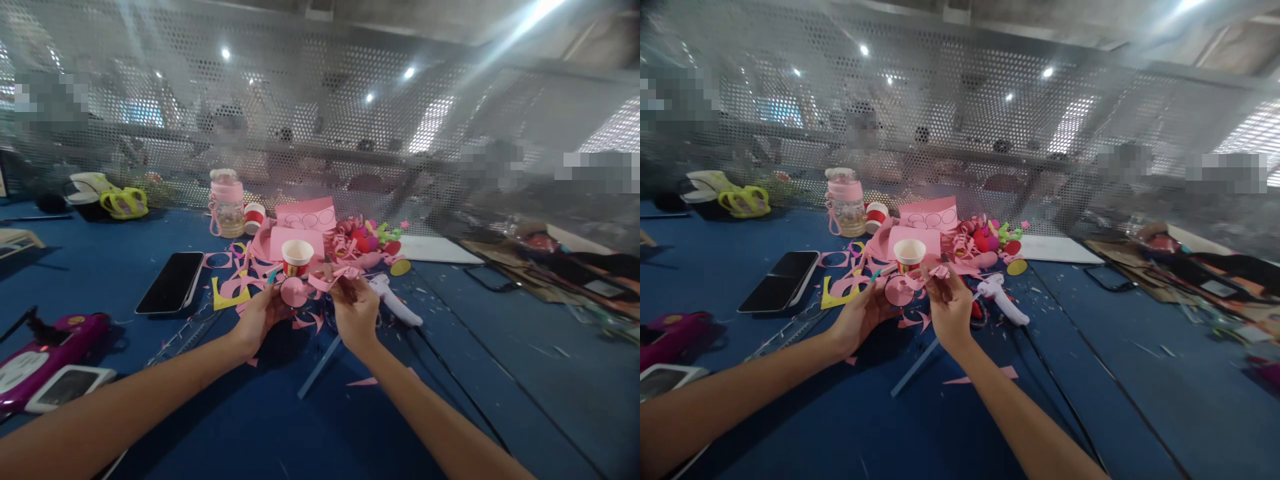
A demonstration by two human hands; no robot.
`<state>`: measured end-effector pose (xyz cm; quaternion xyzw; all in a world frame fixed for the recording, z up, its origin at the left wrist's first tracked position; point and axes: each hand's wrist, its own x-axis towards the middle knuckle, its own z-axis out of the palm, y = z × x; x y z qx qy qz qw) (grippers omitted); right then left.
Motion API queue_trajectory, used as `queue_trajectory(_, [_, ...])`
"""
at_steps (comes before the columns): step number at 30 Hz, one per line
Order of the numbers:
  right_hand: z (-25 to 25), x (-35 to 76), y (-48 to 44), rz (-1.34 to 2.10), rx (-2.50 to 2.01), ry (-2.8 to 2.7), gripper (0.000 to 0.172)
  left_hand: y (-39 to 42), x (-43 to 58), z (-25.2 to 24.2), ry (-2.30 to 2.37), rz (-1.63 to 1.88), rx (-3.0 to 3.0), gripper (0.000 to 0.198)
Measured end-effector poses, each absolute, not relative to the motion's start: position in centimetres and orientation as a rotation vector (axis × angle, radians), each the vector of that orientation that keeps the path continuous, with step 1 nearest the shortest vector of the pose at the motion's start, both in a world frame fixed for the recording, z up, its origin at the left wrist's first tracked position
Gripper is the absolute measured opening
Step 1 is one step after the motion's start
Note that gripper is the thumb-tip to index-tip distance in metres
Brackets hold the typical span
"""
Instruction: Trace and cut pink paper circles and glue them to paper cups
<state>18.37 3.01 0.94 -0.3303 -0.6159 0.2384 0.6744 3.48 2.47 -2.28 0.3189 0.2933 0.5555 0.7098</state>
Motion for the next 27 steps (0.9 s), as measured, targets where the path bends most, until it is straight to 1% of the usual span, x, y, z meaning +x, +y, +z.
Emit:
queue_trajectory(4, [0.82, 18.45, 3.14, 0.533, -0.749, -1.377, 0.009, 2.31, 3.47, -1.86, 0.668, 1.236, 0.739, 0.044])
queue_trajectory(10, [0.76, 18.64, 3.23, 0.514, -0.788, -1.354, 0.014, 2.25, 3.42, -1.58, 0.687, 1.255, 0.747, 0.055])
queue_trajectory(15, [0.93, 18.60, 3.20, 0.513, -0.793, -1.357, 0.016, 2.26, 3.55, -1.87, 0.622, 1.195, 0.777, 0.053])
queue_trajectory(20, [0.88, 18.58, 3.26, 0.511, -0.777, -1.349, 0.014, 2.25, 3.55, -1.63, 0.623, 1.224, 0.724, 0.056])
queue_trajectory(24, [0.84, 18.64, 3.26, 0.483, -0.810, -1.365, 0.015, 2.15, 3.58, -1.54, 0.589, 1.201, 0.743, 0.053])
queue_trajectory(27, [0.91, 18.63, 3.22, 0.483, -0.806, -1.366, 0.016, 2.06, 3.61, -1.54, 0.578, 1.197, 0.766, 0.055])
